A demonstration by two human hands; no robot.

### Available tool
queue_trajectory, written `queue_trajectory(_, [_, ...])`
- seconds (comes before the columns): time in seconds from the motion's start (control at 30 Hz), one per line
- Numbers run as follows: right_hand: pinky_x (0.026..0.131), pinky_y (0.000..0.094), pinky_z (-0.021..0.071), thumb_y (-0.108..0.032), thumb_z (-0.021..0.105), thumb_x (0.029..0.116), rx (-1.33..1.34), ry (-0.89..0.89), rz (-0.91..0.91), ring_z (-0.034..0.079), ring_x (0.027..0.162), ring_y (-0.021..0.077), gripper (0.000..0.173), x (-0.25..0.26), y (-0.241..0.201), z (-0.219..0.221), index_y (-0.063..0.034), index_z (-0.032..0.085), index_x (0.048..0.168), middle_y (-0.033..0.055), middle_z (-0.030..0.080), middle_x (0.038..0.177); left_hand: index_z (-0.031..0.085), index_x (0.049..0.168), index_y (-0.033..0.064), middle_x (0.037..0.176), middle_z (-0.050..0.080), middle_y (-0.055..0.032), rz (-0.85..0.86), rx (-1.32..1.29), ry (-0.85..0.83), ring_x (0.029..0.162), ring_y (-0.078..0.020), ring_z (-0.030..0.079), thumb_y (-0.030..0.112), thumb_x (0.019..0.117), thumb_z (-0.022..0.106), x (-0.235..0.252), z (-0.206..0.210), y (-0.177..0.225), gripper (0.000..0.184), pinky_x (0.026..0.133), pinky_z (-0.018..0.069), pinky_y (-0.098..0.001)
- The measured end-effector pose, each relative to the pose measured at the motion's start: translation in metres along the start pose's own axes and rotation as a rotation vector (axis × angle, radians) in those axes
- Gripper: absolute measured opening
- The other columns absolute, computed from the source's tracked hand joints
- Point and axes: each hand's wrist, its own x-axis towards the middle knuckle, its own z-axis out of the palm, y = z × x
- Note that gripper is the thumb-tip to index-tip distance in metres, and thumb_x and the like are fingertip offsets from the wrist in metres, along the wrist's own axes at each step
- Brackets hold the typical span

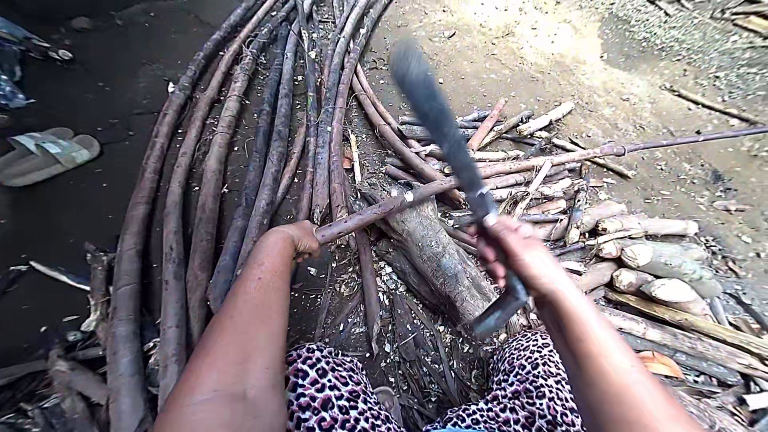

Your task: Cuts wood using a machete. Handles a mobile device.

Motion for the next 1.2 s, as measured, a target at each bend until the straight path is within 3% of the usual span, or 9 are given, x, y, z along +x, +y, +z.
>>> queue_trajectory(0.23, [0.038,0.0311,0.0530,-0.027,0.010,0.1137,0.132,0.478,-1.059,0.053,0.040,0.0110,0.044,0.050,-0.079,-0.018,-0.0122,0.047,0.097,-0.0060,0.051,0.054,0.061,0.109,-0.0023,0.066,0.055,-0.0089,0.008,-0.033,0.041,0.049,-0.0143,0.050,-0.011,0.0790,0.076,0.005,0.004,-0.004,0.035,0.049,0.0439,-0.0263])
queue_trajectory(0.33, [0.048,0.0366,0.0547,-0.026,0.017,0.1125,-0.230,0.562,-0.601,0.055,0.045,0.0143,0.047,0.066,0.031,-0.006,0.0011,0.050,0.093,0.0016,0.050,0.056,0.060,0.109,-0.0014,0.067,0.054,-0.0084,-0.001,-0.013,0.010,0.050,-0.0150,0.052,-0.008,0.0788,0.078,0.004,0.000,0.000,0.036,0.049,0.0453,-0.0267])
queue_trajectory(0.4, [0.061,0.0379,0.0519,-0.031,0.030,0.1136,-0.414,0.247,0.067,0.055,0.058,0.0171,0.044,0.056,0.116,0.003,0.0053,0.056,0.118,0.0071,0.054,0.072,0.060,0.106,-0.0025,0.068,0.055,-0.0090,0.010,-0.003,0.011,0.051,-0.0150,0.052,-0.008,0.0808,0.076,0.004,0.009,-0.003,0.031,0.050,0.0457,-0.0274])
queue_trajectory(0.5, [0.044,0.0290,0.0478,-0.039,0.033,0.1140,-0.268,-0.001,0.589,0.047,0.044,0.0124,0.039,0.059,0.129,0.003,-0.0057,0.052,0.106,0.0007,0.047,0.063,0.063,0.102,-0.0015,0.071,0.056,-0.0101,0.026,0.036,0.055,0.055,-0.0165,0.050,-0.004,0.0855,0.074,0.008,0.030,-0.008,0.020,0.054,0.0452,-0.0322])
queue_trajectory(0.67, [0.039,0.0227,0.0433,-0.039,0.033,0.1135,0.140,-0.086,0.619,0.043,0.039,0.0071,0.039,0.059,0.137,-0.009,-0.0094,0.052,0.096,-0.0041,0.043,0.056,0.063,0.112,0.0013,0.076,0.057,-0.0105,0.019,0.048,0.107,0.059,-0.0182,0.051,0.010,0.0880,0.080,0.011,0.034,-0.009,0.031,0.057,0.0462,-0.0356])
queue_trajectory(0.83, [0.049,0.0265,0.0525,-0.018,0.049,0.1098,0.053,0.077,0.462,0.054,0.049,0.0109,0.020,0.041,0.171,0.014,-0.0007,0.054,0.119,0.0023,0.054,0.070,0.065,0.129,0.0047,0.118,0.068,-0.0281,0.110,0.082,0.179,0.112,-0.0490,0.064,0.016,0.0857,0.084,0.003,0.042,-0.015,0.048,0.095,0.0458,-0.0732])
queue_trajectory(0.9, [0.054,0.0304,0.0527,-0.023,0.046,0.1108,-0.271,0.073,0.393,0.054,0.054,0.0139,0.028,0.041,0.154,0.023,-0.0008,0.052,0.127,0.0049,0.053,0.076,0.068,0.124,0.0062,0.114,0.070,-0.0268,0.112,0.092,0.239,0.111,-0.0488,0.064,0.019,0.0860,0.085,-0.007,0.034,-0.018,0.043,0.094,0.0459,-0.0744])
queue_trajectory(1.07, [0.103,0.0533,0.0484,-0.028,0.045,0.1099,-0.992,0.017,0.387,0.064,0.119,0.0351,0.041,0.062,0.110,0.047,-0.0013,0.050,0.140,0.0232,0.065,0.125,0.068,0.121,0.0095,0.115,0.070,-0.0270,-0.003,0.153,0.429,0.111,-0.0491,0.066,0.015,0.0869,0.080,-0.019,0.027,-0.019,0.037,0.088,0.0489,-0.0728])
queue_trajectory(1.2, [0.080,0.0470,0.0554,-0.028,0.049,0.1089,-0.835,0.075,0.226,0.066,0.081,0.0284,0.037,0.050,0.102,0.037,0.0024,0.059,0.127,0.0187,0.065,0.095,0.068,0.120,0.0065,0.116,0.069,-0.0274,0.015,0.126,0.369,0.112,-0.0487,0.065,0.012,0.0895,0.076,-0.020,0.036,-0.015,0.032,0.089,0.0490,-0.0718])
